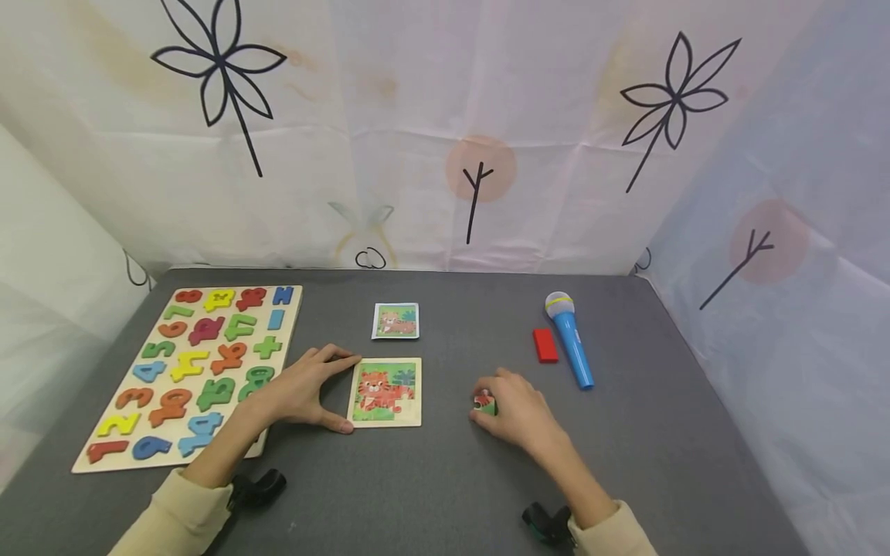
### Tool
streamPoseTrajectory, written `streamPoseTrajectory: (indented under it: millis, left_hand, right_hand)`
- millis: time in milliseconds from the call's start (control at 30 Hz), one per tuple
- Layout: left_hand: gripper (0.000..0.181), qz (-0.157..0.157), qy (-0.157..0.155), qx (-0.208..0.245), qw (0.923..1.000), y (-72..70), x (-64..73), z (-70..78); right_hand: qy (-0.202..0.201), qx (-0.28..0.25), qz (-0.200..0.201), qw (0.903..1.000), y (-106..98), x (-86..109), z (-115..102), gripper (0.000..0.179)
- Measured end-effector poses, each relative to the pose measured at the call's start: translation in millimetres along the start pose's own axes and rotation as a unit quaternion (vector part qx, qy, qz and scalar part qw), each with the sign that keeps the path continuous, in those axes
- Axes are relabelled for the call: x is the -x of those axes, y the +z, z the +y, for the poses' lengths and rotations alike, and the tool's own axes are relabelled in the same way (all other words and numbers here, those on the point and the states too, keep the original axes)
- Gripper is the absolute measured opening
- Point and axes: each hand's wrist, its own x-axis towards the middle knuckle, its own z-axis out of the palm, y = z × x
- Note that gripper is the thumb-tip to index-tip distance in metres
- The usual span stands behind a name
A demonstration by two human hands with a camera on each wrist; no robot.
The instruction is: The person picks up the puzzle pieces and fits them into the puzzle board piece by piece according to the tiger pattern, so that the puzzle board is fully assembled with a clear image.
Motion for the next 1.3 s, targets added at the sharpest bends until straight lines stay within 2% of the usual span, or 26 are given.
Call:
streamPoseTrajectory:
  millis: [267, 567, 967, 1300]
  left_hand:
    - [0.109, 0.001, -0.002, 0.002, 1.0000, 0.5, -0.2, -0.4]
    - [0.109, 0.004, 0.001, -0.003, 1.0000, 1.5, -1.1, -0.5]
    - [0.109, 0.000, 0.000, -0.001, 1.0000, 1.2, -0.6, 0.0]
    - [0.109, 0.002, 0.001, -0.001, 1.0000, 0.4, -0.3, -0.2]
  right_hand:
    - [-0.049, 0.023, -0.010, 0.9985, 14, -21.8, -33, 0.024]
    - [-0.081, 0.008, -0.048, 0.9956, 32, -40.6, -60, 0.027]
    - [-0.099, 0.003, -0.060, 0.9933, 42, -49.8, -64, 0.030]
    - [-0.111, 0.004, -0.038, 0.9931, 46, -49.0, -64, 0.028]
